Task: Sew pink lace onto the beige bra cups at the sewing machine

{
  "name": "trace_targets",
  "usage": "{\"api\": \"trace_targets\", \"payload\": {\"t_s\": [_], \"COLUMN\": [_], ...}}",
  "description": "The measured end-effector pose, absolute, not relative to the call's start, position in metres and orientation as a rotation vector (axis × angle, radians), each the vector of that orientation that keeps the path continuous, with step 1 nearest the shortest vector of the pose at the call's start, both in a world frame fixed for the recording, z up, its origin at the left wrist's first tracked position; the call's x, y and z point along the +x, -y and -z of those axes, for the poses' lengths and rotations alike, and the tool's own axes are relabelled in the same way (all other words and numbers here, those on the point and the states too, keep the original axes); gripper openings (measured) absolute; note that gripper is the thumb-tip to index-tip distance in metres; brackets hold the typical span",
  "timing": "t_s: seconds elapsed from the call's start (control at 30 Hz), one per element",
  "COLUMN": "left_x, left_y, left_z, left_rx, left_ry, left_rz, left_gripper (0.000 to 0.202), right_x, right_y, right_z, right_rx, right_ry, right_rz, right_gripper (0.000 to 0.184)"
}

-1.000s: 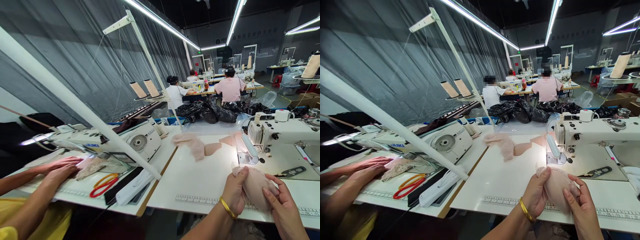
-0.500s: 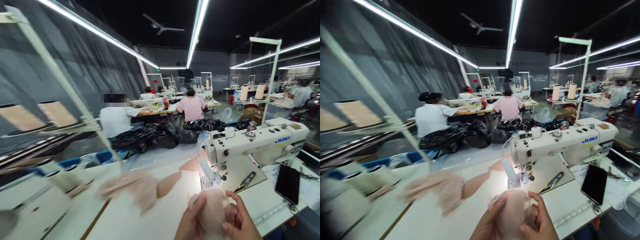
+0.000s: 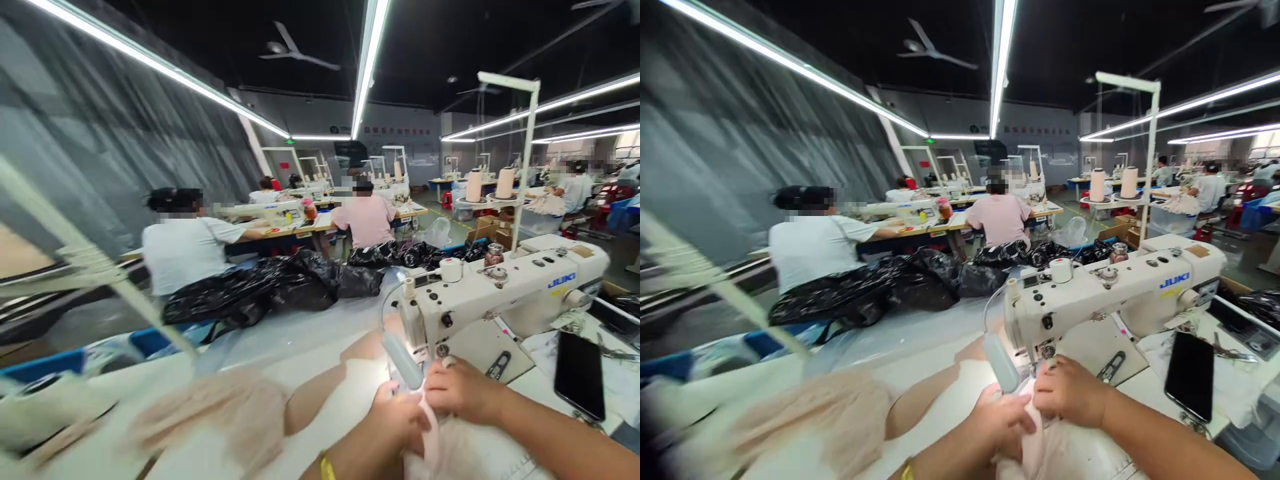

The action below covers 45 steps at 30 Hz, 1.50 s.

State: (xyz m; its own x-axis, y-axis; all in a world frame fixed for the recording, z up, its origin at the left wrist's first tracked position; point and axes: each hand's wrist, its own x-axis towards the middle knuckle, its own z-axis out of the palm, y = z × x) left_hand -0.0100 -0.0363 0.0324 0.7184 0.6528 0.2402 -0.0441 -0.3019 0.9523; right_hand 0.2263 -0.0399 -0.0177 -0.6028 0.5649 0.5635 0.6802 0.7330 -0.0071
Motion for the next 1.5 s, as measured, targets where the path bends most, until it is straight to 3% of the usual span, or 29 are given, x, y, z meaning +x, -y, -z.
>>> {"api": "trace_targets", "payload": {"t_s": [0.07, 0.23, 0.3, 0.4, 0.67, 1.2, 1.5], "left_x": [-0.017, -0.005, 0.002, 0.006, 0.009, 0.011, 0.006], "left_y": [0.047, 0.037, 0.026, 0.019, 0.038, 0.032, 0.028], "left_z": [-0.030, -0.030, -0.027, -0.022, -0.021, -0.017, -0.018], "left_rx": [1.815, 2.174, 2.340, 2.526, 2.425, 2.379, 2.505], "left_ry": [-0.576, -0.668, -0.604, -0.521, -0.657, -0.680, -0.612], "left_rz": [-0.721, -0.528, -0.409, -0.287, -0.364, -0.431, -0.366], "left_gripper": [0.036, 0.018, 0.006, 0.010, 0.008, 0.007, 0.005], "right_x": [0.230, 0.251, 0.254, 0.251, 0.250, 0.253, 0.253], "right_y": [0.044, 0.055, 0.055, 0.054, 0.052, 0.048, 0.050], "right_z": [0.022, 0.026, 0.025, 0.021, 0.015, 0.019, 0.023], "right_rx": [-0.985, -1.100, -1.156, -1.206, -1.141, -1.219, -1.224], "right_ry": [2.368, 2.381, 2.357, 2.315, 2.338, 2.371, 2.306], "right_rz": [0.166, -0.097, -0.148, -0.201, -0.373, -0.158, -0.264], "right_gripper": [0.023, 0.046, 0.046, 0.044, 0.039, 0.046, 0.046]}}
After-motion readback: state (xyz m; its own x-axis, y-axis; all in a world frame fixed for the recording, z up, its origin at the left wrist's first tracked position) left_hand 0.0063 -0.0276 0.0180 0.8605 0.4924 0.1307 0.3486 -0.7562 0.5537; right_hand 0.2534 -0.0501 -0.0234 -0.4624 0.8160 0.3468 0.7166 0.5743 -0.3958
